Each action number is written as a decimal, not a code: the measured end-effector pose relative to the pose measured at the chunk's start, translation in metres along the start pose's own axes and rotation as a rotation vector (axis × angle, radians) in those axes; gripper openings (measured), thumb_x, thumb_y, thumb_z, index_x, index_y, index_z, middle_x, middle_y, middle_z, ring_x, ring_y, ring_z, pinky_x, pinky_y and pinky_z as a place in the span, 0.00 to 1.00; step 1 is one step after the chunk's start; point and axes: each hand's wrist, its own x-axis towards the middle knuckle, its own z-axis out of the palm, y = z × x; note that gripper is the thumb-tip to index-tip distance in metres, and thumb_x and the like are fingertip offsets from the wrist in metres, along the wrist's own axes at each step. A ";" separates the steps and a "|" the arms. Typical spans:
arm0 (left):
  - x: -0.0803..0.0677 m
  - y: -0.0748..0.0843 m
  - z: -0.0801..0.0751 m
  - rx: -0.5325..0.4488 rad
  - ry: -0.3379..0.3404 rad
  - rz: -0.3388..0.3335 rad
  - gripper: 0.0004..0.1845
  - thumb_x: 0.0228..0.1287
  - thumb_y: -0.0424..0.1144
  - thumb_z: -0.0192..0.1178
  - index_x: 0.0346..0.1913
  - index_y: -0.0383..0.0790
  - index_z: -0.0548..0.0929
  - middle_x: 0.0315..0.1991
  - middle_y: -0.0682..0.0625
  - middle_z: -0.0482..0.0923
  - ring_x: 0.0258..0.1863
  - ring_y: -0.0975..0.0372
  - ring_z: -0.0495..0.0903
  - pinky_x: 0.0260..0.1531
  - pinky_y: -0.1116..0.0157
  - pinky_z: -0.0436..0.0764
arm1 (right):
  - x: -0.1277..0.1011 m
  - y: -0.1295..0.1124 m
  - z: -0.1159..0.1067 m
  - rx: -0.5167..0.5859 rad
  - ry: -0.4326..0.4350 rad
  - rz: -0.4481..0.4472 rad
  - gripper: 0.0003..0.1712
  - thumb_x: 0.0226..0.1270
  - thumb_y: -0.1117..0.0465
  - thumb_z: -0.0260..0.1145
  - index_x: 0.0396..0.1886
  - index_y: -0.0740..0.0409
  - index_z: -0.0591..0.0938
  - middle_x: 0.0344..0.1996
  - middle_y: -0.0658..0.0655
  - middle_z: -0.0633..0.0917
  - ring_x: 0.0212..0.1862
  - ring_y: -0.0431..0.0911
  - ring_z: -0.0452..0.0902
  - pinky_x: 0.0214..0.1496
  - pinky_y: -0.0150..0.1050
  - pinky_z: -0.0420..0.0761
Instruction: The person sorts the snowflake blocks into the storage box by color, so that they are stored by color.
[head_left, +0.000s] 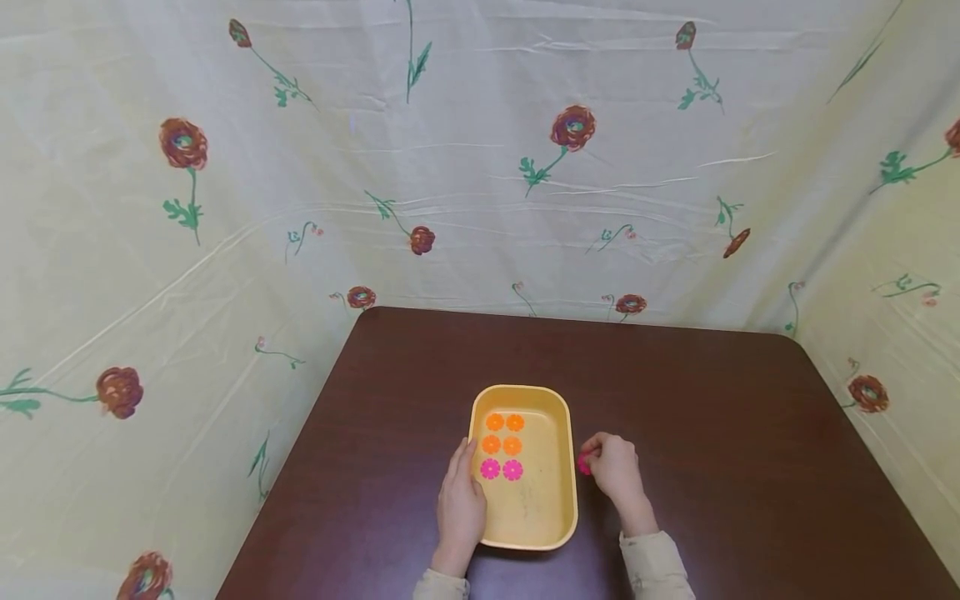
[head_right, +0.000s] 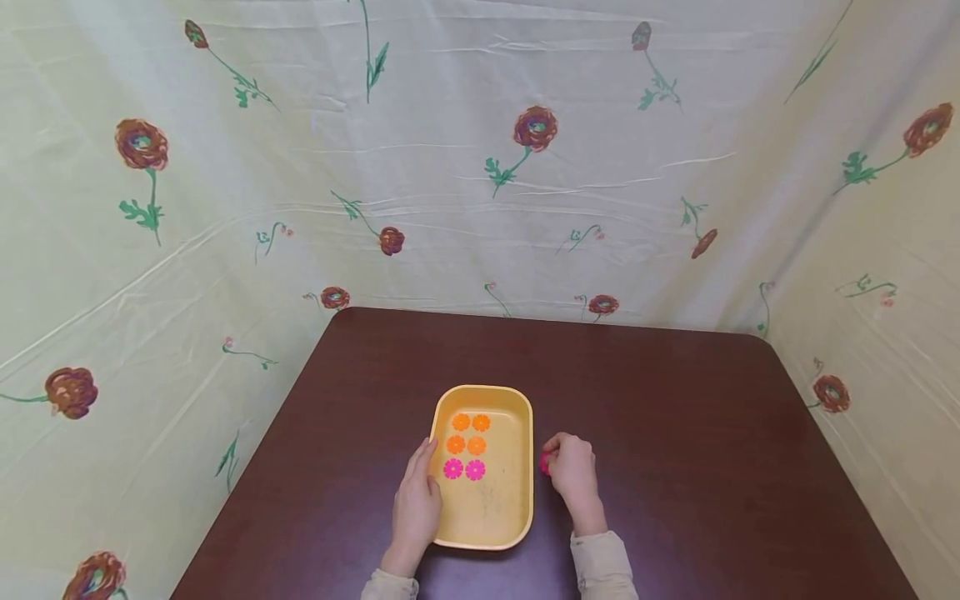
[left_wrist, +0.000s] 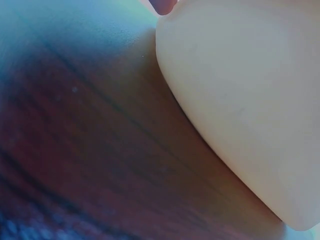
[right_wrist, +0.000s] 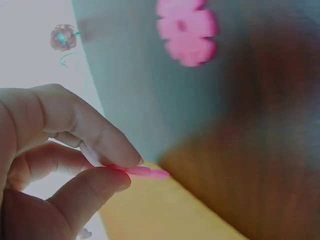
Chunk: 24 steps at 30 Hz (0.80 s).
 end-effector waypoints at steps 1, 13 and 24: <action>0.000 0.000 0.000 -0.001 0.003 0.001 0.29 0.48 0.20 0.56 0.57 0.37 0.74 0.58 0.44 0.72 0.49 0.48 0.76 0.42 0.51 0.76 | 0.001 -0.001 -0.002 -0.004 0.004 0.000 0.07 0.47 0.73 0.62 0.21 0.58 0.82 0.14 0.48 0.81 0.19 0.38 0.73 0.29 0.39 0.72; 0.000 0.000 -0.002 -0.011 0.001 0.007 0.28 0.49 0.20 0.55 0.58 0.37 0.74 0.58 0.44 0.72 0.50 0.48 0.76 0.43 0.51 0.75 | 0.022 -0.024 -0.033 -0.028 0.046 0.057 0.03 0.54 0.70 0.63 0.25 0.60 0.82 0.19 0.53 0.81 0.23 0.46 0.72 0.26 0.38 0.71; 0.000 0.003 -0.004 -0.010 -0.009 -0.008 0.28 0.51 0.20 0.54 0.58 0.38 0.74 0.58 0.45 0.71 0.50 0.48 0.76 0.43 0.51 0.76 | 0.039 -0.078 -0.031 0.043 0.032 -0.031 0.04 0.55 0.69 0.64 0.24 0.60 0.82 0.20 0.54 0.81 0.23 0.45 0.72 0.24 0.33 0.73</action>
